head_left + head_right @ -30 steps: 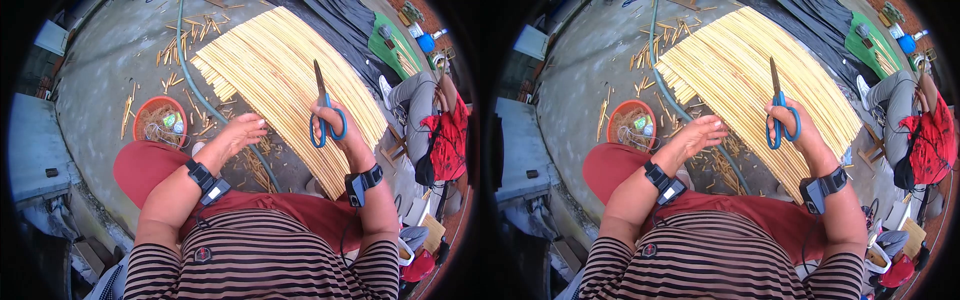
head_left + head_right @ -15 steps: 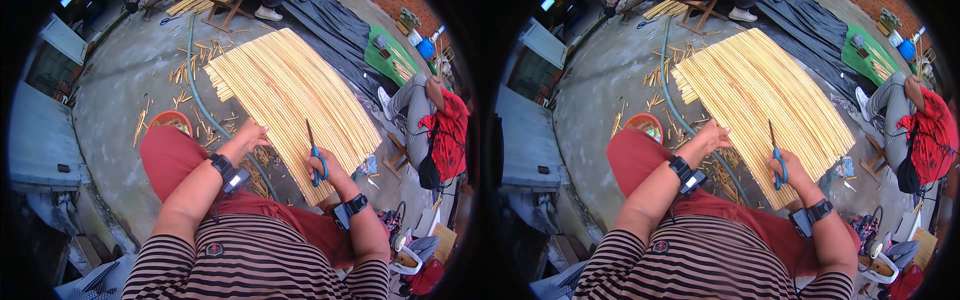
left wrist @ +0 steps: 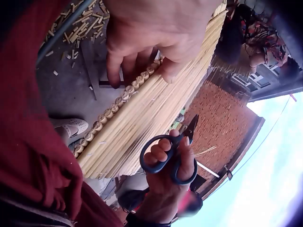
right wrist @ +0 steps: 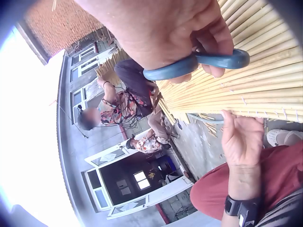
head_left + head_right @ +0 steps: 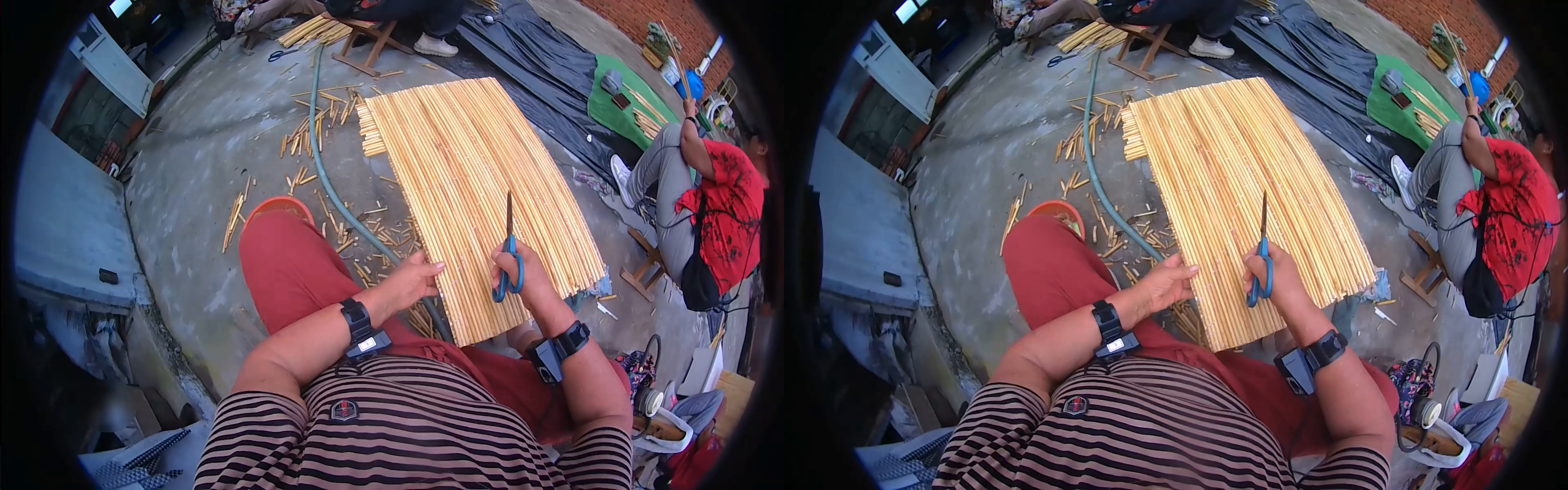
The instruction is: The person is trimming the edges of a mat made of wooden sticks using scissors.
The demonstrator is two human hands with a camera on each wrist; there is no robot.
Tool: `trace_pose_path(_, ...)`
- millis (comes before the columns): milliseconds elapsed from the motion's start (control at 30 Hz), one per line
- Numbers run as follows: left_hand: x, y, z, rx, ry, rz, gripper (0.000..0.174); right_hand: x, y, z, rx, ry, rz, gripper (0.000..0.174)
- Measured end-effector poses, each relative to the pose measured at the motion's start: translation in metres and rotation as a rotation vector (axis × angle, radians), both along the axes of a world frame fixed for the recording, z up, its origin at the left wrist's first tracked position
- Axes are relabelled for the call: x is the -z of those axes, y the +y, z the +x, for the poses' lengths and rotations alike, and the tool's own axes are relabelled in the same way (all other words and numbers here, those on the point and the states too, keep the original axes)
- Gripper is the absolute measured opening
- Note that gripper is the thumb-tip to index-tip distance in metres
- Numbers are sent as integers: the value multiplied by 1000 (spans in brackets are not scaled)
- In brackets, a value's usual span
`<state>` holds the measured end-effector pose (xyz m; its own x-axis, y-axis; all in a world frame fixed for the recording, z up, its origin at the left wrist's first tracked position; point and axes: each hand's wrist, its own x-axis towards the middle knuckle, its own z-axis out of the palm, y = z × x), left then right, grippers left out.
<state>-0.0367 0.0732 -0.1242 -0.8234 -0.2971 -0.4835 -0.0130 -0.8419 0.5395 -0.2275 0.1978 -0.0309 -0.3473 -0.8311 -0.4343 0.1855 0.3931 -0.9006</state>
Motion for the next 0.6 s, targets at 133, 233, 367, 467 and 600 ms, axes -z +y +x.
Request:
trace_pose_path(133,4,10,-1,-29,30,-26,40,-36,-13,9,20,-27,-30,41)
trace_pose_path(233,-3,8,-1,-35,20,-35,39,-61,-25,13,87,-37,-186,41)
trace_pose_path(367,-25,11,0,-59,5,-96,38,-111,-35,12,76,104,-258,39)
trace_pose_path(467,-51,7,-3,-73,18,-144,38,-139,-37,8,38,289,-330,37)
trace_pose_path(600,-72,10,-6,-98,52,-161,37,-151,-37,8,22,380,-373,36)
